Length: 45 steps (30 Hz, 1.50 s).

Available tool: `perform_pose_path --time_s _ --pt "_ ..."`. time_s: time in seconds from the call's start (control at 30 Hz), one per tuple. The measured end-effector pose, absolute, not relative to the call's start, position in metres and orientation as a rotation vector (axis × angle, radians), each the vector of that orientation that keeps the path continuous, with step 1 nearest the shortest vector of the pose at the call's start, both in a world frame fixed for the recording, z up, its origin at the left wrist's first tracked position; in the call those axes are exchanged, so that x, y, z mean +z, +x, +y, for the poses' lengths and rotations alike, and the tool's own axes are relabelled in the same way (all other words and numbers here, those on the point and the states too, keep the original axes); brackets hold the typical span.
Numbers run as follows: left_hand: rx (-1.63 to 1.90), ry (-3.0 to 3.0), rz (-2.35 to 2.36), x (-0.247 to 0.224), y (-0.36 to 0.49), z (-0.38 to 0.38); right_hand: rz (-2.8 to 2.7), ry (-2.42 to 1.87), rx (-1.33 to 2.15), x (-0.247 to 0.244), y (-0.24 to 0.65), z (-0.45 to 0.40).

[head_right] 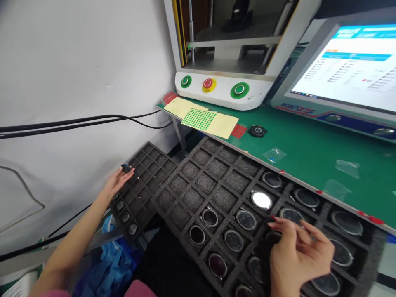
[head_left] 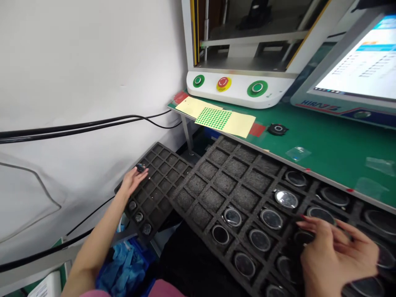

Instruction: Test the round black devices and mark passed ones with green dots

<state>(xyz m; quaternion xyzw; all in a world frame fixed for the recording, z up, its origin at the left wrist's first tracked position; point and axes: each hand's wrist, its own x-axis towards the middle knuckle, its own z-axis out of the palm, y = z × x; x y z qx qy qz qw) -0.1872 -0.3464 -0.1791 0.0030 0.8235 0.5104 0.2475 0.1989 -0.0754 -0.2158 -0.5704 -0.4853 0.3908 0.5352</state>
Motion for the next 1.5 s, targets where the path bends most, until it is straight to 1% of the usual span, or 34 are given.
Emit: perform_pose_path --time_s 0.1,0.13,0.17,0.27,0.33,0.4,0.53,0.67,0.73,0.83,0.93,1.03,1.1,1.2,1.27,1.4,1.5 --pt "1.518 0.118 1.910 -0.167 -0.125 -0.306 -1.193 -1.276 0.959 -0.216 0.197 -0.076" --pt "1.547 0.153 1.747 -0.164 -0.103 -0.291 -1.234 -1.241 0.955 -0.217 0.196 -0.076" --pt "1.590 0.160 1.467 -0.162 -0.081 -0.275 -1.275 -1.199 0.941 -0.217 0.195 -0.077" --pt "1.574 0.141 0.837 -0.163 -0.023 -0.230 -1.393 -1.082 0.877 -0.216 0.193 -0.081" --pt "1.512 0.108 0.658 -0.169 0.006 -0.202 -1.472 -1.055 0.857 -0.211 0.192 -0.085" --pt "1.455 0.082 0.621 -0.178 0.029 -0.178 -1.539 -0.992 0.925 -0.203 0.190 -0.088" --pt "1.417 0.089 0.668 -0.195 0.054 -0.153 -1.575 -0.794 1.187 -0.191 0.184 -0.091" --pt "1.398 0.113 0.705 -0.200 0.057 -0.152 -1.482 -0.797 1.341 -0.194 0.178 -0.093" --pt "1.396 0.123 0.716 -0.199 0.057 -0.153 -1.434 -0.816 1.362 -0.196 0.175 -0.098" --pt "1.380 0.151 0.707 -0.199 0.056 -0.153 -1.425 -0.811 1.298 -0.190 0.177 -0.106" --pt "1.354 0.164 0.724 -0.199 0.054 -0.151 -1.452 -0.763 1.152 -0.170 0.192 -0.094" --pt "1.316 0.169 0.735 -0.201 0.052 -0.148 -1.428 -0.866 0.915 -0.145 0.221 -0.040" --pt "1.296 0.190 0.731 -0.200 0.051 -0.146 -1.421 -1.057 0.882 -0.135 0.243 0.014" --pt "1.272 0.205 0.739 -0.198 0.050 -0.146 -1.451 -1.195 0.879 -0.140 0.268 0.089" --pt "1.263 0.199 0.747 -0.197 0.049 -0.146 -1.508 -1.260 0.894 -0.152 0.274 0.120" --pt "1.261 0.204 0.736 -0.199 0.049 -0.146 -1.619 -1.316 0.890 -0.172 0.276 0.139" --pt "1.264 0.222 0.731 -0.199 0.048 -0.145 -1.650 -1.294 0.832 -0.167 0.274 0.135"
